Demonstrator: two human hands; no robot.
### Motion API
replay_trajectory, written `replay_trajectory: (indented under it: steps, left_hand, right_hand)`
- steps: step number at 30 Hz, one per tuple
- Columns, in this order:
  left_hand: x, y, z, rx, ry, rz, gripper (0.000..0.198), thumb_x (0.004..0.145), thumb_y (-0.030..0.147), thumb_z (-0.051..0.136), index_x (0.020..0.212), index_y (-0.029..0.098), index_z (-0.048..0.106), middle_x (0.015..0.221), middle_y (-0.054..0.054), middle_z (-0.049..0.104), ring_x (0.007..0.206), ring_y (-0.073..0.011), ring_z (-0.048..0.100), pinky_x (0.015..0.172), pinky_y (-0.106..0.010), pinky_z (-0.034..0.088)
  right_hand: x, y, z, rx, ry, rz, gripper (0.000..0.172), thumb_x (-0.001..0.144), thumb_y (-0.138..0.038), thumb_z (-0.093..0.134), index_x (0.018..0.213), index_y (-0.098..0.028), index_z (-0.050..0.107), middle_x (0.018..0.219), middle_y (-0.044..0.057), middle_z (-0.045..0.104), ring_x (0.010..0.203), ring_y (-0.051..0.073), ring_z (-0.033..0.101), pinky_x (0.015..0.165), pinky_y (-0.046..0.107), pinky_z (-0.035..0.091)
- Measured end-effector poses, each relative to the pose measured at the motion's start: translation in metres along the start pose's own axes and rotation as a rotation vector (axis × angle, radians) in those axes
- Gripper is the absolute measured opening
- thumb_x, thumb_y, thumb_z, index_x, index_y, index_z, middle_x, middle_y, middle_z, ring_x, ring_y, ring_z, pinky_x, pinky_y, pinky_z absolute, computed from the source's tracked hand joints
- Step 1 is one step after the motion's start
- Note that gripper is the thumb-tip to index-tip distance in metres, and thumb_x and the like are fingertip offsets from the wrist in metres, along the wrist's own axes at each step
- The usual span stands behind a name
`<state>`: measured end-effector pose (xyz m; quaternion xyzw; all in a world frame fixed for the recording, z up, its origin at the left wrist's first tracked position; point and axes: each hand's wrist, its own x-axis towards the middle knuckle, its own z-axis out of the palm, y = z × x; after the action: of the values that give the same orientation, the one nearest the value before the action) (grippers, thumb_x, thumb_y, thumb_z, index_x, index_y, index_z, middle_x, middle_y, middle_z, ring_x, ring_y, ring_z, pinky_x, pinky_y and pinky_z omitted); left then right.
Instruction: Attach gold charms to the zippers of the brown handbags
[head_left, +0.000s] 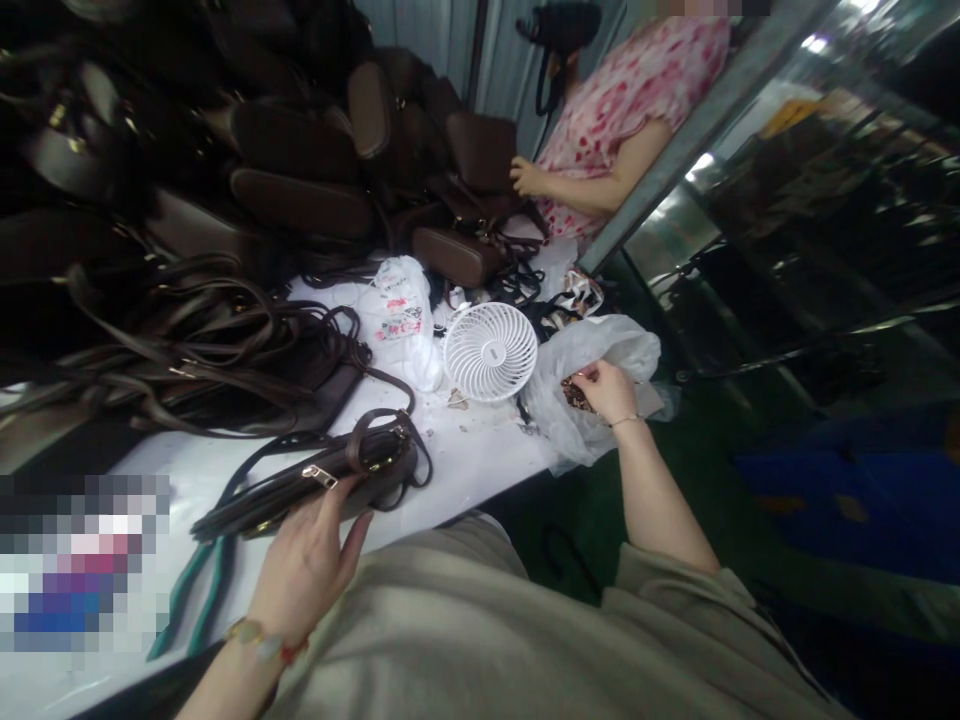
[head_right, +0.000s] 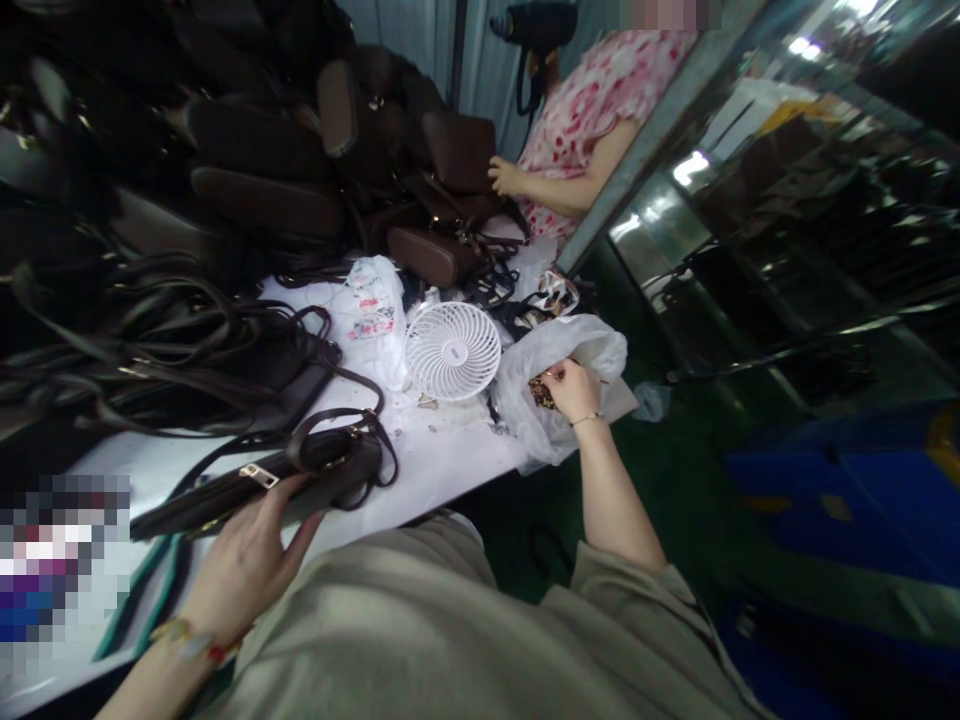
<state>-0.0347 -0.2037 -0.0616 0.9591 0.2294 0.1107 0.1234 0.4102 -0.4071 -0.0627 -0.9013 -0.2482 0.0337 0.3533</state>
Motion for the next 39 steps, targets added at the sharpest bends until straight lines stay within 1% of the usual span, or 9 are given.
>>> replay_trajectory:
  steps: [4,6,12,18,21,27,33,35,39]
  left_hand:
    - [0.0,-0.002,-0.003,-0.019,-0.016,-0.048,0.037,0.096,0.034,0.049,0.127,0.015,0.045,0.102,-0.013,0.071,0.087,-0.0261,0.07,0.076,-0.036,0.056]
    - [0.002,0.001,-0.006,0.007,-0.031,-0.083,0.032,0.095,0.033,0.048,0.121,0.014,0.048,0.093,-0.012,0.072,0.08,-0.0261,0.071,0.07,-0.035,0.056]
    - [0.017,0.013,-0.018,0.148,-0.079,-0.175,0.023,0.094,0.032,0.049,0.109,0.014,0.055,0.084,-0.01,0.071,0.075,-0.0252,0.07,0.068,-0.035,0.054]
    - [0.022,0.012,-0.017,0.087,-0.122,-0.22,0.026,0.095,0.031,0.049,0.113,0.014,0.056,0.089,-0.009,0.071,0.082,-0.0253,0.069,0.073,-0.037,0.054]
    - [0.017,0.008,-0.013,0.052,-0.115,-0.197,0.029,0.094,0.031,0.049,0.117,0.014,0.054,0.091,-0.01,0.071,0.083,-0.0256,0.069,0.075,-0.037,0.054]
    - [0.014,0.005,-0.007,0.045,-0.084,-0.181,0.028,0.094,0.031,0.05,0.115,0.014,0.054,0.093,-0.012,0.07,0.085,-0.026,0.067,0.077,-0.038,0.053]
    - [0.015,0.006,-0.008,0.008,-0.056,-0.178,0.028,0.093,0.03,0.051,0.115,0.013,0.054,0.094,-0.011,0.07,0.088,-0.0268,0.067,0.078,-0.039,0.053]
    - [0.015,0.006,-0.008,-0.004,-0.056,-0.178,0.029,0.093,0.03,0.051,0.116,0.013,0.053,0.095,-0.011,0.069,0.089,-0.0269,0.067,0.078,-0.04,0.053]
    - [0.016,0.008,-0.007,-0.014,-0.092,-0.192,0.027,0.092,0.029,0.052,0.114,0.014,0.054,0.093,-0.011,0.069,0.088,-0.027,0.066,0.079,-0.039,0.052]
  right_hand:
    - [-0.039,-0.026,-0.015,0.298,0.036,0.04,0.024,0.08,-0.036,0.071,0.087,-0.021,0.053,0.085,0.008,0.069,0.079,0.019,0.068,0.069,0.03,0.055]
    - [-0.065,-0.048,-0.007,0.518,-0.089,0.084,0.03,0.084,-0.041,0.067,0.102,-0.024,0.051,0.09,0.004,0.069,0.081,0.019,0.07,0.065,0.029,0.058]
    - [-0.145,-0.109,0.083,1.145,-0.638,0.374,0.035,0.08,-0.031,0.071,0.112,-0.029,0.056,0.097,-0.001,0.067,0.094,0.017,0.07,0.079,0.034,0.062]
    - [-0.164,-0.104,0.155,1.171,-0.646,0.405,0.071,0.06,-0.021,0.083,0.122,-0.03,0.049,0.11,0.001,0.065,0.113,0.021,0.065,0.104,0.045,0.05]
    - [-0.155,-0.09,0.155,0.97,-0.665,0.228,0.077,0.067,-0.025,0.08,0.135,-0.031,0.045,0.132,0.005,0.058,0.117,0.019,0.062,0.106,0.041,0.048]
    - [-0.145,-0.073,0.147,0.375,-0.637,-0.243,0.02,0.083,-0.024,0.064,0.101,-0.02,0.072,0.105,0.008,0.071,0.099,0.021,0.068,0.096,0.043,0.055]
    - [-0.149,-0.101,0.123,0.253,-0.292,-0.507,0.012,0.078,-0.031,0.075,0.087,-0.022,0.074,0.134,0.012,0.057,0.133,0.033,0.048,0.113,0.058,0.037]
    - [-0.158,-0.124,0.108,0.377,-0.439,-0.496,0.014,0.083,-0.03,0.071,0.095,-0.023,0.072,0.126,0.011,0.064,0.13,0.031,0.052,0.112,0.056,0.04]
    - [-0.183,-0.171,0.104,0.639,-1.093,-0.276,0.025,0.091,-0.033,0.062,0.113,-0.023,0.069,0.089,0.004,0.074,0.083,0.019,0.071,0.08,0.036,0.061]
